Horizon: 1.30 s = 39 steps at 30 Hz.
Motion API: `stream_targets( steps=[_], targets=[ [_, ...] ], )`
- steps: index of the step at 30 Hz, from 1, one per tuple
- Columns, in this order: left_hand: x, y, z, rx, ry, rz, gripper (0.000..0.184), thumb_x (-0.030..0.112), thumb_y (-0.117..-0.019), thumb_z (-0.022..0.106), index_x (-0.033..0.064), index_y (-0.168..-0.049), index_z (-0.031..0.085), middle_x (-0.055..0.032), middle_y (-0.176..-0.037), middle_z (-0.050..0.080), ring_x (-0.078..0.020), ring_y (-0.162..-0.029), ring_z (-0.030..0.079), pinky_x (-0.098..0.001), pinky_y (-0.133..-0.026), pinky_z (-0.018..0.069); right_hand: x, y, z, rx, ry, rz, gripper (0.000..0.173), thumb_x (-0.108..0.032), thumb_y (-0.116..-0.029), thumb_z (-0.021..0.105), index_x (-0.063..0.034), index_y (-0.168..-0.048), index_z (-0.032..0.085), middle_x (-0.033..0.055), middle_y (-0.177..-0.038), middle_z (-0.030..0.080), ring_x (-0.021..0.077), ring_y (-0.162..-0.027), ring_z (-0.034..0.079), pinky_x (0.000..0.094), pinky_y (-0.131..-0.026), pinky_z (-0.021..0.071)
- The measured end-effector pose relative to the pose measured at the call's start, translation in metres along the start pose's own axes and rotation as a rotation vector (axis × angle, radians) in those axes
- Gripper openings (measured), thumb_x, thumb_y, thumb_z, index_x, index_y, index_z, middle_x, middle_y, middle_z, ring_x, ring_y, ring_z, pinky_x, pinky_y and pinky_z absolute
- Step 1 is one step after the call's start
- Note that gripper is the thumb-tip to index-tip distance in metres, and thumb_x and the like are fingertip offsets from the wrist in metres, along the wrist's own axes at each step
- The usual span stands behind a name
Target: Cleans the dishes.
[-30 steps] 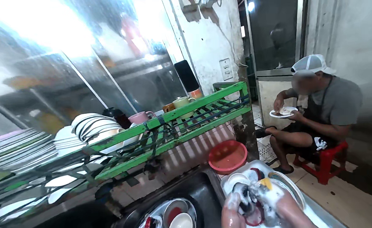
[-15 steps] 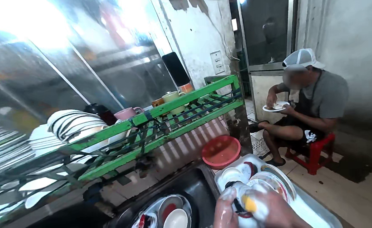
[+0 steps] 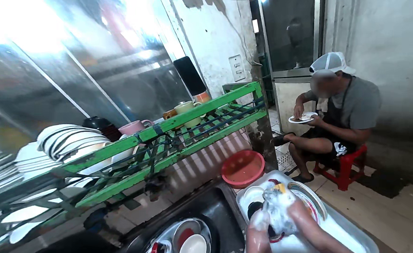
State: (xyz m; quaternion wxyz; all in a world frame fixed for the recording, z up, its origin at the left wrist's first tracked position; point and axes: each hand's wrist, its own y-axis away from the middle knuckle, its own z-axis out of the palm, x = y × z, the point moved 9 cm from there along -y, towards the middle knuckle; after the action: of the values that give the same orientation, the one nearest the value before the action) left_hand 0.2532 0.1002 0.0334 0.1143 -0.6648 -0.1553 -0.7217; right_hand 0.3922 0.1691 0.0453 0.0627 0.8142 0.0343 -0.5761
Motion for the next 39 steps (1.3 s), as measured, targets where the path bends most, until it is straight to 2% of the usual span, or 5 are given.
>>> stream_targets(
  steps=[7,13,30,36,39],
  targets=[
    [0.002,-0.014,-0.028,0.151,0.149,-0.007,0.025,0.004,-0.1050,0.044,-0.0071,-0.117,0.063,-0.0141,-0.102,0.068,-0.0150,-0.091,0.067,-0.0317,-0.083,0.0564,-0.027,0.048,0.028,0.127,0.163,-0.494,0.044,-0.015,-0.0865,0.073,0.0031,-0.126,0.067,0.0212,-0.124,0.070,0.0336,-0.117,0.068,0.0481,-0.102,0.0546],
    [0.000,-0.038,-0.041,0.114,0.674,-0.085,0.027,0.009,-0.1076,0.037,-0.0031,-0.118,0.058,-0.0140,-0.102,0.069,-0.0211,-0.094,0.068,-0.0400,-0.085,0.0587,0.012,0.022,-0.008,0.061,-0.036,-0.201,0.045,-0.026,-0.0883,0.076,-0.0020,-0.126,0.067,0.0123,-0.117,0.072,0.0183,-0.111,0.068,0.0389,-0.102,0.0541],
    [-0.002,-0.017,-0.015,0.065,0.373,0.010,0.021,0.002,-0.1022,0.045,-0.0073,-0.114,0.060,-0.0144,-0.104,0.066,-0.0181,-0.096,0.066,-0.0362,-0.087,0.0566,-0.001,0.015,-0.006,-0.041,0.160,0.023,0.047,-0.018,-0.0954,0.066,0.0028,-0.137,0.059,0.0241,-0.131,0.064,0.0335,-0.125,0.061,0.0493,-0.110,0.0448],
    [-0.008,-0.027,-0.028,0.090,0.454,-0.063,0.024,0.005,-0.1059,0.041,-0.0058,-0.115,0.060,-0.0140,-0.101,0.068,-0.0189,-0.092,0.068,-0.0370,-0.083,0.0586,-0.022,0.035,0.017,-0.108,0.428,-0.509,0.035,-0.027,-0.0917,0.070,-0.0041,-0.118,0.071,0.0199,-0.118,0.070,0.0378,-0.116,0.065,0.0550,-0.099,0.0533],
    [-0.010,-0.032,-0.030,0.066,0.571,-0.129,0.027,0.009,-0.1081,0.036,-0.0041,-0.120,0.057,-0.0146,-0.105,0.068,-0.0210,-0.095,0.068,-0.0391,-0.085,0.0585,-0.010,0.015,-0.010,-0.199,0.363,-0.151,0.043,-0.027,-0.0973,0.066,-0.0008,-0.131,0.064,0.0222,-0.129,0.066,0.0348,-0.125,0.061,0.0520,-0.110,0.0451]
  ],
)
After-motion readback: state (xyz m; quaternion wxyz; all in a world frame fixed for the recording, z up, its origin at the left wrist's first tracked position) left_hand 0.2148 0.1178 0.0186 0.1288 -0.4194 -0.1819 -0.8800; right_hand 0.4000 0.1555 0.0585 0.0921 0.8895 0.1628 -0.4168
